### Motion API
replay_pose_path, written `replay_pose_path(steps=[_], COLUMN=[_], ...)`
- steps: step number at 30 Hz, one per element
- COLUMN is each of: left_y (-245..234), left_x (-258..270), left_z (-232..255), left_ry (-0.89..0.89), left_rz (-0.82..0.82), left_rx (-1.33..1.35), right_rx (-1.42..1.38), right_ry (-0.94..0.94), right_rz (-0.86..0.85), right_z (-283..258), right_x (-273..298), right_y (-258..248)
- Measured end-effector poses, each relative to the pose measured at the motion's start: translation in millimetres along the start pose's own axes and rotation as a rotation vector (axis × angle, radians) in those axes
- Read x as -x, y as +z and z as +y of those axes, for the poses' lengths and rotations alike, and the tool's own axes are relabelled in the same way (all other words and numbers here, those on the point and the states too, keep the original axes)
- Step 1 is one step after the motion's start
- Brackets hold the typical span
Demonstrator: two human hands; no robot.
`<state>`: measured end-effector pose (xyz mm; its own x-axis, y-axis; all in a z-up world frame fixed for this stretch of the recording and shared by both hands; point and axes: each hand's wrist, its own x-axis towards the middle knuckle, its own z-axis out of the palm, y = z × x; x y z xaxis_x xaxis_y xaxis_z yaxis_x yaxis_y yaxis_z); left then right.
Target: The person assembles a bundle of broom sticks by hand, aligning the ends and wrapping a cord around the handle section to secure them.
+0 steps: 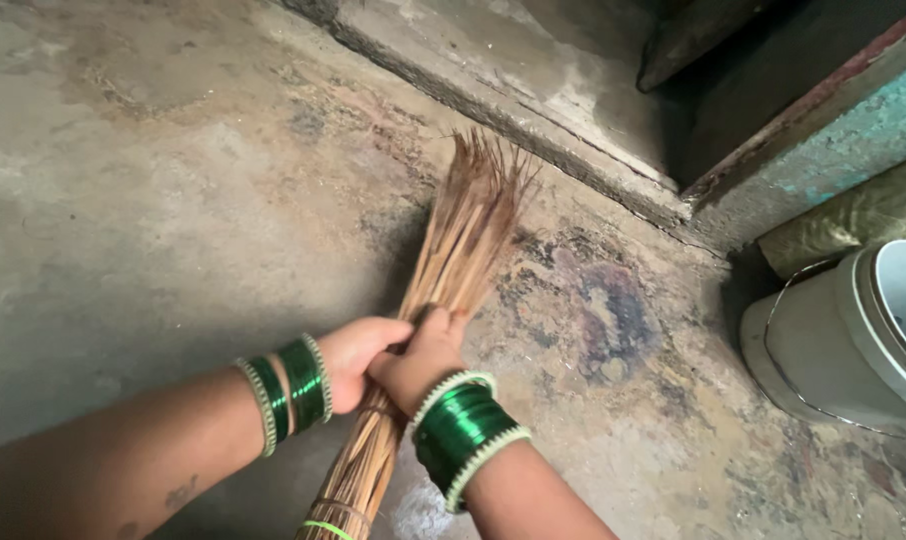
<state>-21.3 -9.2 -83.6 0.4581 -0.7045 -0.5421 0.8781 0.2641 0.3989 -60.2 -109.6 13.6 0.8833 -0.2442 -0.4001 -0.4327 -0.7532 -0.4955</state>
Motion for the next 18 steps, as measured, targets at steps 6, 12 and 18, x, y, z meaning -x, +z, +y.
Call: replay_pose_path(steps=[6,12,18], left_y=[-65.1,-103.9,-96.9], left_x=[-11.9,-4.2,8.0], left_z=[4.0,22.5,41.5], left_ry=[0.159,0.309,0.356], left_rz=[0.121,0.232,0.193], left_rx=[0.14,0.079,0.05], right_rx=[0.065,0.093,0.106], right_ry=[-0.093,-0.172,-0.265], right_rz=[-0.078,-0.169,-0.162], right_z=[-14.7,-39.7,-61.1], right_x=[-43.8,-63.5,-74.7], right_y=[45.0,56.9,55.5])
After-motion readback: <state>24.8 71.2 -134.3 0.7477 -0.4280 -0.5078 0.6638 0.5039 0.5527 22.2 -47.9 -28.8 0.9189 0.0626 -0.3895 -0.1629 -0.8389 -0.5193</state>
